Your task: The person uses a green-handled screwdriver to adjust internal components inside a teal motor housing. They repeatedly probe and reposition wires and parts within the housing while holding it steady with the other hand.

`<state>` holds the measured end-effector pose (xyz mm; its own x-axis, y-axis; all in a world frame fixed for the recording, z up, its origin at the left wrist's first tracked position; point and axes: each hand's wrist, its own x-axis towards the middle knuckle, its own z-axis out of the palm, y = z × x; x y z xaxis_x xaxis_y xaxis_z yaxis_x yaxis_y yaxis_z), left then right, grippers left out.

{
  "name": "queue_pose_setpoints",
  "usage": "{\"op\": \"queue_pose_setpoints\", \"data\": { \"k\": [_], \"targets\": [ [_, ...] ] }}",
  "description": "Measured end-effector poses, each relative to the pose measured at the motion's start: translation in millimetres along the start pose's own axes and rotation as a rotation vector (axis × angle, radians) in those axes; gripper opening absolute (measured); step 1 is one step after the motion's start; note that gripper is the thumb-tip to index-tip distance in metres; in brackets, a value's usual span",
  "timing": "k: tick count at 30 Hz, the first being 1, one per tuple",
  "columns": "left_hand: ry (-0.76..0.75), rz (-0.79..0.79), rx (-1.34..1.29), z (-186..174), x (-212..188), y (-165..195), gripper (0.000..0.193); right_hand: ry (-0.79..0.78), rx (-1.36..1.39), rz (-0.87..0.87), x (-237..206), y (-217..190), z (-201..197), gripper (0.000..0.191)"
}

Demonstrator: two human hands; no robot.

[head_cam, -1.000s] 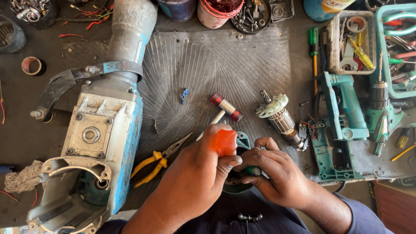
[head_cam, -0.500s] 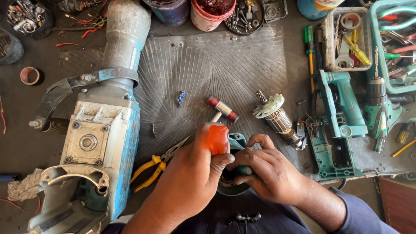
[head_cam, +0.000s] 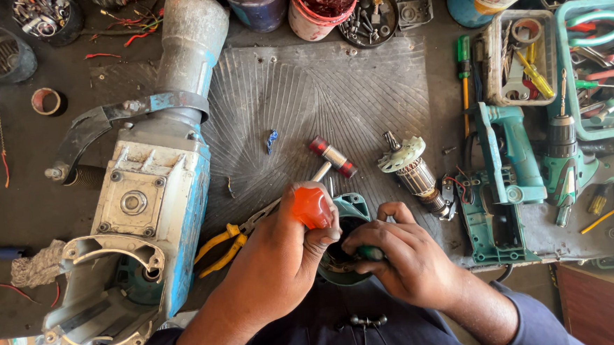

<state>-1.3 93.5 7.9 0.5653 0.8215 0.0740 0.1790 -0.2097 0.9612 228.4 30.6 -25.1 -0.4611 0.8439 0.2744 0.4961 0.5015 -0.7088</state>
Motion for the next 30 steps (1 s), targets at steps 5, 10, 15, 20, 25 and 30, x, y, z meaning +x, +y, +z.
{"op": "queue_pose_setpoints", "data": {
  "k": [5,10,15,20,25,30],
  "targets": [
    [-0.014,-0.017,-0.02,1,0,-1,0.024,0.052,0.029,0.027,-6,0,2,0.038],
    [-0.03,-0.012,-0.027,1,0,-3,0.027,0.065,0.055,0.036,-9,-1,5,0.036],
    [-0.031,-0.012,-0.028,3,-2,-3,0.028,0.097,0.091,0.089,-9,-3,9,0.04],
    [-0.021,0.022,0.0,4,-2,-5,0.033,0.165,0.029,0.051,-8,0,17,0.045],
    [-0.027,-0.006,0.018,3,-1,-6,0.041,0.27,0.159,0.04,-11,4,28,0.032],
    [-0.028,-0.011,0.033,3,-1,-8,0.043,0.164,0.263,0.083,-12,7,20,0.023]
  ]
}}
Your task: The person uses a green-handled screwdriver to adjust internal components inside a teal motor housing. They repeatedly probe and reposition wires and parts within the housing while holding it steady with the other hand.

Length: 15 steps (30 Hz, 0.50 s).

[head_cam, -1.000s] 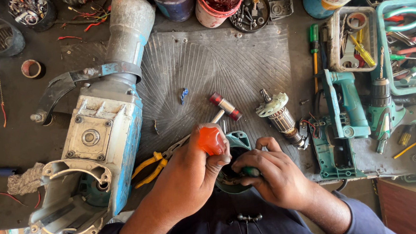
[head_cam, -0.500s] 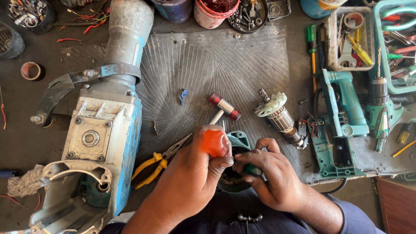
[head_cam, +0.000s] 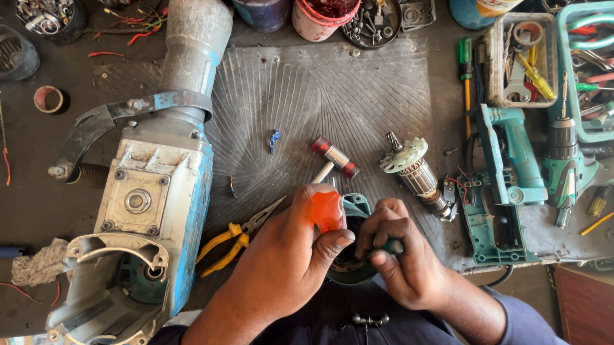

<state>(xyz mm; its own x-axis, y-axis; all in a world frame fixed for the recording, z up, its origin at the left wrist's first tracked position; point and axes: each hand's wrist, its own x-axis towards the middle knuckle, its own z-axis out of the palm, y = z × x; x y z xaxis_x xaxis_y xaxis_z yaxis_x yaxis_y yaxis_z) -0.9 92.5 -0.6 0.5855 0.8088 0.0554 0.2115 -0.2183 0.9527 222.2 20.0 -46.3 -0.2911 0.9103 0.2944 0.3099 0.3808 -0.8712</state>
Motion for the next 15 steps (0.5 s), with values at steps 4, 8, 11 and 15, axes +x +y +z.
{"op": "queue_pose_setpoints", "data": {
  "k": [4,8,11,15],
  "targets": [
    [0.01,0.039,0.01,0,-2,0,0.042,-0.149,-0.1,-0.077,5,-1,-14,0.037],
    [0.016,0.015,0.031,1,-2,0,0.044,-0.137,-0.081,-0.146,6,2,-18,0.049],
    [0.019,0.028,0.019,0,-2,0,0.043,-0.127,-0.047,-0.115,1,7,-11,0.053],
    [0.012,0.056,0.001,0,-2,0,0.04,-0.112,-0.033,-0.121,-7,13,-4,0.053]
  ]
}}
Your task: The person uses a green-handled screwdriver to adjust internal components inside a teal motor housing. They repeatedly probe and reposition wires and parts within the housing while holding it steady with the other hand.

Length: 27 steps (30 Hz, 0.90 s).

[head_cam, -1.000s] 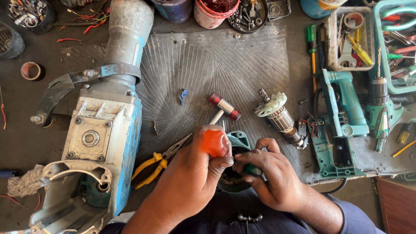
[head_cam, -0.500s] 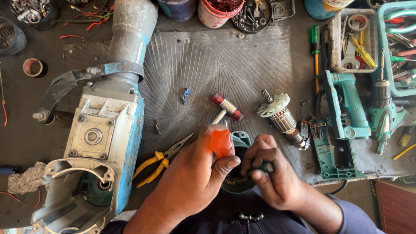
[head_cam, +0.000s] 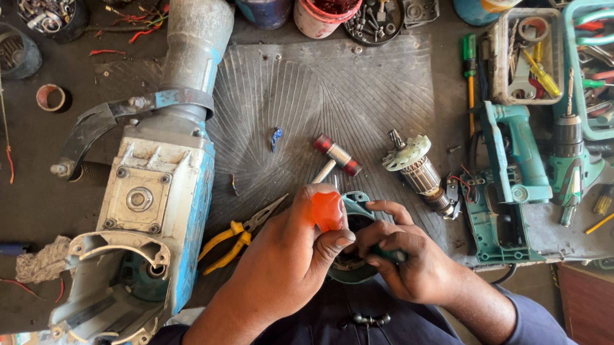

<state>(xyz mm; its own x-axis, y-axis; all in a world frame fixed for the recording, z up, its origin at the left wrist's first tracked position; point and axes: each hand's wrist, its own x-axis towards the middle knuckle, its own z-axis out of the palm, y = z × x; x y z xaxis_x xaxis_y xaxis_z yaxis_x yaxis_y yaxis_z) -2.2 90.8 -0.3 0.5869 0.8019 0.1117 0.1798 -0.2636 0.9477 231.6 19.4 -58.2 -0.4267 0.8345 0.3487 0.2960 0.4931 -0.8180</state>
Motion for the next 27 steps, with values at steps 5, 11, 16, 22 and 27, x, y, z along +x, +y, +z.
{"op": "queue_pose_setpoints", "data": {
  "k": [5,11,16,22,27],
  "targets": [
    [-0.002,-0.005,0.01,2,0,0,0.04,-0.027,0.024,0.028,-4,1,-1,0.045],
    [-0.012,-0.033,0.024,3,-1,0,0.042,-0.018,0.052,0.021,3,0,-5,0.04],
    [-0.002,-0.002,0.04,4,-1,-1,0.042,-0.047,0.005,0.006,11,-2,-5,0.04],
    [0.005,0.004,0.044,4,-2,0,0.042,-0.047,-0.019,0.009,14,-4,-6,0.033],
    [-0.006,-0.055,0.018,3,0,0,0.041,-0.036,-0.01,0.018,14,-3,-5,0.031]
  ]
}}
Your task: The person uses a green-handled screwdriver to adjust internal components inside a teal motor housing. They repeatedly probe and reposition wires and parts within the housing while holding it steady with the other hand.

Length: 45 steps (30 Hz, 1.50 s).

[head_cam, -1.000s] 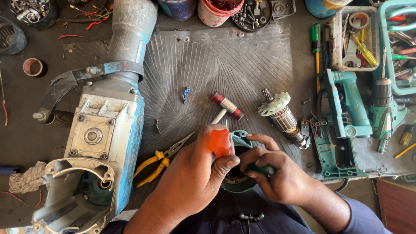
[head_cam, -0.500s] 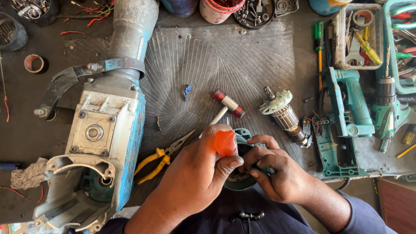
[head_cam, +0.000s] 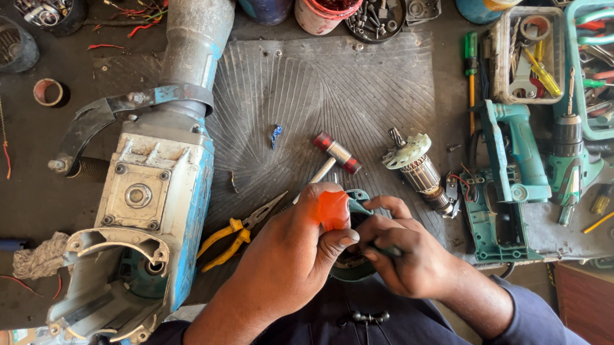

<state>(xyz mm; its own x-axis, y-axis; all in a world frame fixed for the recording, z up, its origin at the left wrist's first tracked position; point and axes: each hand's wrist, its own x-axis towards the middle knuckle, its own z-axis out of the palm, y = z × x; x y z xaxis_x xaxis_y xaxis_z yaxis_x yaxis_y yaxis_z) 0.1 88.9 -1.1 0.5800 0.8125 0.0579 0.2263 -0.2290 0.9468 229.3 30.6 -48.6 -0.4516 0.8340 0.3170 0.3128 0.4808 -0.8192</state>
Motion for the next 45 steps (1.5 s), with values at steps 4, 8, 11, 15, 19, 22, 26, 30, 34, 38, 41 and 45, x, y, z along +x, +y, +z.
{"op": "queue_pose_setpoints", "data": {
  "k": [4,8,11,15,19,22,26,30,34,38,41,45],
  "targets": [
    [0.013,0.03,0.02,0,0,0,0.042,-0.047,-0.079,-0.078,3,5,1,0.04],
    [0.013,0.014,0.028,1,0,0,0.042,-0.034,-0.09,-0.185,7,7,0,0.049],
    [0.022,0.052,0.04,1,0,1,0.042,-0.065,-0.122,-0.191,9,7,-1,0.048],
    [0.014,0.037,0.051,1,1,3,0.04,-0.071,-0.094,-0.156,9,7,-1,0.048],
    [-0.015,0.041,0.025,0,1,5,0.041,-0.06,-0.154,-0.173,8,8,0,0.05],
    [-0.014,0.081,0.029,0,1,5,0.04,-0.047,-0.175,-0.193,9,7,0,0.05],
    [-0.01,0.076,0.061,0,1,4,0.039,-0.048,-0.156,-0.172,13,3,-1,0.048],
    [-0.025,0.104,0.065,-1,0,3,0.04,-0.08,-0.132,-0.126,13,-2,-3,0.046],
    [-0.031,0.072,0.058,-1,-1,3,0.041,-0.038,-0.115,-0.159,13,-2,0,0.044],
    [-0.019,0.108,0.084,-1,0,4,0.04,-0.019,-0.125,-0.172,12,1,3,0.048],
    [-0.054,0.092,0.08,-1,0,5,0.04,0.0,-0.162,-0.234,11,3,3,0.055],
    [-0.061,0.095,0.089,-1,0,5,0.04,-0.012,-0.159,-0.234,11,3,2,0.057]
  ]
}}
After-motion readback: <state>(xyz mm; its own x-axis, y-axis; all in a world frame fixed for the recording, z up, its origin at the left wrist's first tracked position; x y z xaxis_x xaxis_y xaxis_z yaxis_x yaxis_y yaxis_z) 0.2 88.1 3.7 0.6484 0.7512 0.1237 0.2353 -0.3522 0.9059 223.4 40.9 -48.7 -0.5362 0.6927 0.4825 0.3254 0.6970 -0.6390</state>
